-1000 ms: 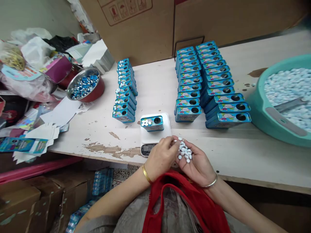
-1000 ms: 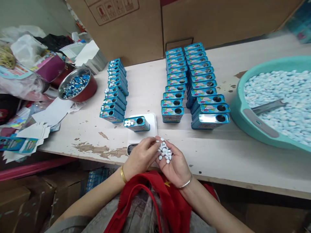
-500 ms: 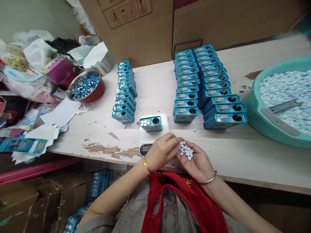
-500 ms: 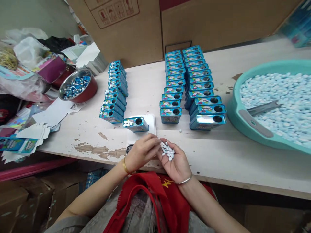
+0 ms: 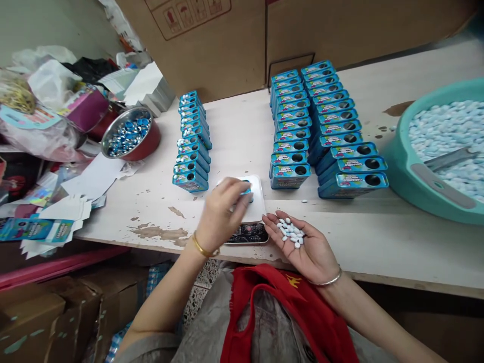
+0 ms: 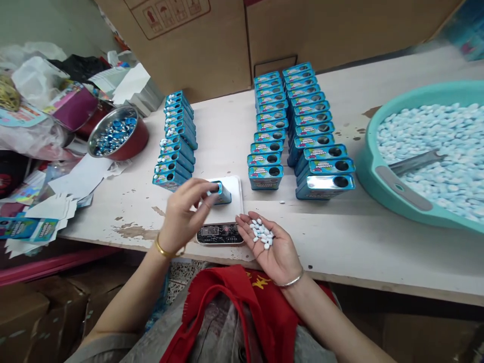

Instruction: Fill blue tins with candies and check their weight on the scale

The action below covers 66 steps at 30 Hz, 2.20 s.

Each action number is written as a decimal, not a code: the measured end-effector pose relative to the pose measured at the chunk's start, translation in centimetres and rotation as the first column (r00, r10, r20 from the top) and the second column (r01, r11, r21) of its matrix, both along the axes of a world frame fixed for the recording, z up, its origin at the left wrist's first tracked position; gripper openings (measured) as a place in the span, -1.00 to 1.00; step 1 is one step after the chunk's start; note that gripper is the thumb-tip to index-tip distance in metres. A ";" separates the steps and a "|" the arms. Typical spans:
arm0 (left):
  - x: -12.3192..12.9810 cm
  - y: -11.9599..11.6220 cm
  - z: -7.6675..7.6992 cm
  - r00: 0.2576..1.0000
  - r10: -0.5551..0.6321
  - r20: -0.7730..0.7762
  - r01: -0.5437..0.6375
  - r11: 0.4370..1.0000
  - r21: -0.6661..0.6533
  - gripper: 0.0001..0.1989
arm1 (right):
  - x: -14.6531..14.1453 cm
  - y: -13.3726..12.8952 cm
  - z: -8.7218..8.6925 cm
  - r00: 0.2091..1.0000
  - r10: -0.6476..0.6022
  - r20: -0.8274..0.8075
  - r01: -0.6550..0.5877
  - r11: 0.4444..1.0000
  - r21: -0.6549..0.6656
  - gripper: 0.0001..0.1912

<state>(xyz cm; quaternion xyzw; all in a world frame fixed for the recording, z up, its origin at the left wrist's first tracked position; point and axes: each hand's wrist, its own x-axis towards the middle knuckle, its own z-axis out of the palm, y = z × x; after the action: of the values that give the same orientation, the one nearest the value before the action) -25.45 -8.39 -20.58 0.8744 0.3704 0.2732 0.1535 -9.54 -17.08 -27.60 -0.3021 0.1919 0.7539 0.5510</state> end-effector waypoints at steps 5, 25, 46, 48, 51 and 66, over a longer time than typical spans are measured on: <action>4.6 -5.4 -3.6 0.925 -0.243 -0.293 0.226 0.970 -0.091 -0.75 | 1.1 -1.1 -0.4 0.999 -0.002 0.050 0.004 0.999 -0.052 -0.72; 4.9 -8.0 -7.1 0.946 -0.213 -0.246 0.186 0.974 -0.130 -0.84 | 0.8 -2.9 -0.3 0.997 0.000 0.082 0.011 0.991 -0.136 -0.70; -0.7 0.8 -0.1 0.988 0.148 0.031 -0.151 0.981 0.125 -0.88 | -0.3 0.7 2.2 1.000 -0.001 0.016 0.000 1.000 0.026 -0.71; -1.5 0.4 0.1 0.972 0.215 0.094 -0.227 0.963 0.147 -0.85 | 0.4 0.4 2.0 0.999 -0.015 0.028 0.015 1.000 0.009 -0.71; -3.6 0.1 0.0 0.926 0.351 0.136 -0.369 0.917 0.152 -0.83 | 1.7 -0.4 1.3 0.996 -0.050 0.080 0.053 0.998 -0.035 -0.71; -6.3 -1.4 -2.6 0.904 0.419 0.080 -0.427 0.886 0.180 -0.73 | 3.5 -2.3 0.0 0.981 -0.129 0.145 0.143 0.986 -0.091 -0.69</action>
<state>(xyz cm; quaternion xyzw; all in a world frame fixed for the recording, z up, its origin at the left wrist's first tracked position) -31.72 -9.78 -23.14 0.7779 0.5206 0.3518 0.0118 -6.06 -19.39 -27.63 -0.3672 0.2113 0.6809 0.5974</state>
